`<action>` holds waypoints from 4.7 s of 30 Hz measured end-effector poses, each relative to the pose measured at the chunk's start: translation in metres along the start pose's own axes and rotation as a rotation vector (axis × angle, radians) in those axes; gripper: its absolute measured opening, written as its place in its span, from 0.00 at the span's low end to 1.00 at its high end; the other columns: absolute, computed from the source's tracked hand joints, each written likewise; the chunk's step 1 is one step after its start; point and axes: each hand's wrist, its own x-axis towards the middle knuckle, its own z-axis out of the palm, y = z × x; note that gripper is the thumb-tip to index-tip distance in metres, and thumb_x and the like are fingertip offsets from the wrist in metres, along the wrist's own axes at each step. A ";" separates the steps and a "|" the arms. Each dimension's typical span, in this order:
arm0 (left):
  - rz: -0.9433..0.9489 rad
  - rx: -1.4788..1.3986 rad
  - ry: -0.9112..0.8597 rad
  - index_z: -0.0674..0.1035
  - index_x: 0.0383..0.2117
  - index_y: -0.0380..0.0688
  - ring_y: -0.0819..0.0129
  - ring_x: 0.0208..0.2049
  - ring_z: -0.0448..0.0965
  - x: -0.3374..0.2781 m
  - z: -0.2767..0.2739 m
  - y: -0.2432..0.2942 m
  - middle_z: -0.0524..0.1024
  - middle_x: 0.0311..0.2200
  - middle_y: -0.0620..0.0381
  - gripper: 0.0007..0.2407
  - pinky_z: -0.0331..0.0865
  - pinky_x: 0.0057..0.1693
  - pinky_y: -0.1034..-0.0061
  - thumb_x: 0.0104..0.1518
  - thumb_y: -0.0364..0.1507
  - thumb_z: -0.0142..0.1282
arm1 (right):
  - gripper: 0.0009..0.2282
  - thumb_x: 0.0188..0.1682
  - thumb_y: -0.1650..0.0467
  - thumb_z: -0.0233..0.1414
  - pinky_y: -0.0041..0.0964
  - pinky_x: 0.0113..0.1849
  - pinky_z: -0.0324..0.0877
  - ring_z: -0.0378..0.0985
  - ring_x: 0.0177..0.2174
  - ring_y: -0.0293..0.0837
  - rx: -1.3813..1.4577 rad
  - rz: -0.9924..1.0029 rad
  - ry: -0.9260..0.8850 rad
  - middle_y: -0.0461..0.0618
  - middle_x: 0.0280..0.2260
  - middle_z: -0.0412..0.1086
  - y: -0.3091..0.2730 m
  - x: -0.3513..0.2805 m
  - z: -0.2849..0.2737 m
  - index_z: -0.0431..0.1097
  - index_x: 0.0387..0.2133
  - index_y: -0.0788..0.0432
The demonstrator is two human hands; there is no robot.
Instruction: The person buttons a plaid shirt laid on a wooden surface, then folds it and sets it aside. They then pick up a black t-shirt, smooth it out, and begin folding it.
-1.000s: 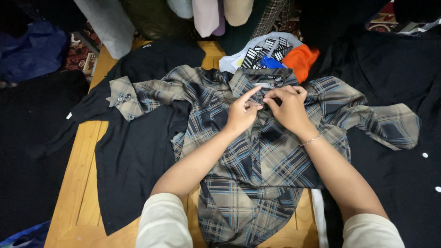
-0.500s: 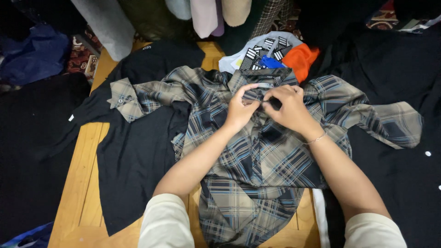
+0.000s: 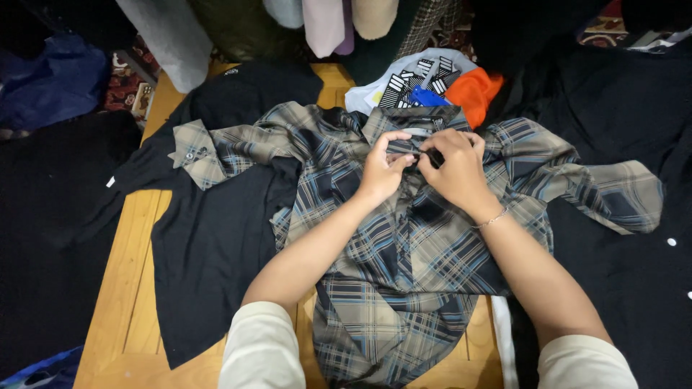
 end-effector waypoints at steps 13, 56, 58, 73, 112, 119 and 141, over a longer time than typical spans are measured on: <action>-0.008 0.066 0.128 0.78 0.53 0.58 0.64 0.33 0.86 -0.001 0.000 0.003 0.83 0.32 0.45 0.21 0.82 0.44 0.76 0.53 0.21 0.63 | 0.07 0.46 0.70 0.62 0.65 0.57 0.44 0.74 0.50 0.50 0.012 -0.074 -0.084 0.45 0.41 0.76 0.018 0.002 0.003 0.79 0.38 0.49; 0.476 1.374 -0.203 0.76 0.52 0.44 0.53 0.54 0.76 -0.011 -0.142 0.031 0.77 0.50 0.48 0.21 0.65 0.58 0.57 0.54 0.39 0.59 | 0.32 0.45 0.45 0.51 0.54 0.40 0.77 0.78 0.45 0.59 -0.262 0.064 -0.441 0.61 0.43 0.72 -0.048 -0.073 -0.079 0.69 0.46 0.61; 0.444 1.462 -0.238 0.79 0.47 0.45 0.51 0.50 0.76 -0.033 -0.143 0.057 0.78 0.46 0.49 0.26 0.67 0.54 0.57 0.48 0.49 0.62 | 0.48 0.34 0.35 0.53 0.54 0.44 0.78 0.75 0.50 0.60 -0.382 0.143 -0.570 0.63 0.49 0.69 -0.042 -0.080 -0.090 0.68 0.53 0.66; 0.903 1.313 -0.427 0.77 0.35 0.54 0.67 0.60 0.64 -0.068 -0.151 0.033 0.73 0.49 0.71 0.19 0.53 0.60 0.60 0.46 0.51 0.59 | 0.17 0.42 0.73 0.61 0.52 0.52 0.68 0.76 0.50 0.63 0.286 0.112 -0.598 0.65 0.44 0.75 -0.037 -0.134 -0.083 0.72 0.45 0.68; -0.429 0.334 -1.011 0.67 0.64 0.41 0.64 0.65 0.67 -0.009 0.375 -0.008 0.68 0.65 0.53 0.37 0.59 0.67 0.75 0.49 0.50 0.53 | 0.43 0.42 0.44 0.37 0.53 0.67 0.46 0.54 0.67 0.53 -0.020 1.221 -0.558 0.53 0.68 0.55 0.260 -0.186 -0.441 0.59 0.66 0.59; -0.542 0.391 -0.893 0.79 0.32 0.52 0.71 0.29 0.73 0.063 0.367 -0.040 0.76 0.27 0.61 0.03 0.61 0.40 0.69 0.60 0.30 0.52 | 0.20 0.48 0.59 0.57 0.49 0.60 0.62 0.72 0.57 0.50 -0.180 1.128 -0.871 0.49 0.54 0.77 0.350 -0.148 -0.429 0.82 0.50 0.55; 0.011 0.970 -0.373 0.85 0.45 0.56 0.58 0.52 0.80 0.279 0.351 -0.178 0.83 0.45 0.59 0.14 0.76 0.57 0.65 0.55 0.42 0.61 | 0.21 0.57 0.44 0.46 0.62 0.49 0.68 0.74 0.52 0.58 -0.215 0.996 -0.124 0.46 0.47 0.76 0.535 -0.120 -0.277 0.75 0.51 0.36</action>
